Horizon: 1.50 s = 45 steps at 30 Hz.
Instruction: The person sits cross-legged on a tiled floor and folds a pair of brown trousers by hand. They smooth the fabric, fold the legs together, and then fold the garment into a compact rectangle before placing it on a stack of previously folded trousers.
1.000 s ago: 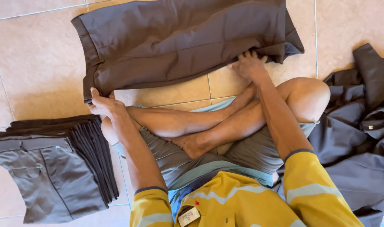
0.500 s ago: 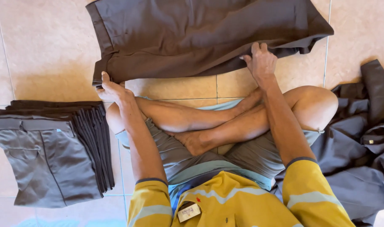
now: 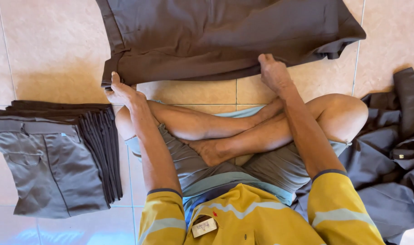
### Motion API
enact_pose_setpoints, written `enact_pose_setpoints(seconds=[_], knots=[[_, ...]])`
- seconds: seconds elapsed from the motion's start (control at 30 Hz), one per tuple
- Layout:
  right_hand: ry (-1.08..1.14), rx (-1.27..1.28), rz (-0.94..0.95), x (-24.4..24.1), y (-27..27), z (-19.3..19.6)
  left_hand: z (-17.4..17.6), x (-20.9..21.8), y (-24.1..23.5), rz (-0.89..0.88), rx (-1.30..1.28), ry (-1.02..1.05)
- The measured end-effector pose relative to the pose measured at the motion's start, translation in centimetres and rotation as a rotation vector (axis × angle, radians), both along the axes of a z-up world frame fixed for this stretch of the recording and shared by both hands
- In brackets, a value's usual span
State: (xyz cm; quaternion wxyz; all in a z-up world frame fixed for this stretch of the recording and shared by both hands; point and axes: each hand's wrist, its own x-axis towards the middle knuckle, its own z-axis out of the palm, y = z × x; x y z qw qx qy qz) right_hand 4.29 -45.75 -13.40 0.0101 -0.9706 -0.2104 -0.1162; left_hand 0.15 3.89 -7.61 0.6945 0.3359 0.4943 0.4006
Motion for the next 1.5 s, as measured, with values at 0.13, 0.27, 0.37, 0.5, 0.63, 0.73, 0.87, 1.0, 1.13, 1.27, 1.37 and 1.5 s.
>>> enact_pose_setpoints(seconds=[0.13,0.27,0.37,0.5,0.63,0.73,0.87,1.0,1.13,1.27,1.37,1.5], knots=[[0.179,-0.041,0.101,-1.2,0.6,0.7,0.0,-0.2,0.2,0.014,-0.007,0.007],[0.186,-0.025,0.166,-2.1,1.1,1.7,0.8,-0.4,0.0,0.030,-0.004,-0.012],[0.045,-0.046,0.246,-1.3,0.7,-2.8,0.9,-0.2,0.0,0.034,-0.004,-0.036],[-0.102,-0.093,0.237,0.0,0.4,-3.2,1.5,-0.3,-0.3,0.059,-0.014,-0.053],[-0.257,-0.009,0.222,0.6,0.7,-1.8,1.3,-0.5,-0.3,0.069,0.004,-0.047],[-0.265,-0.041,0.236,0.5,1.1,-2.8,2.2,0.0,-0.8,0.067,0.004,-0.058],[-0.201,-0.046,0.250,-0.3,3.0,0.3,1.9,-0.1,-0.7,0.077,0.021,-0.061],[-0.137,-0.048,0.287,-0.7,3.5,1.5,3.4,0.0,-1.4,0.108,0.001,-0.048],[-0.177,-0.097,0.316,-0.4,3.2,-1.0,3.4,-0.1,-1.5,0.111,0.008,-0.054],[-0.286,-0.023,0.279,0.7,2.6,-0.6,3.3,0.1,-1.6,0.118,0.018,-0.054],[-0.295,0.172,0.279,-0.2,4.2,8.2,6.8,0.2,-2.4,0.185,-0.096,0.022],[-0.383,0.166,0.221,0.2,3.7,11.4,6.7,1.1,-2.2,0.180,-0.106,0.064]])
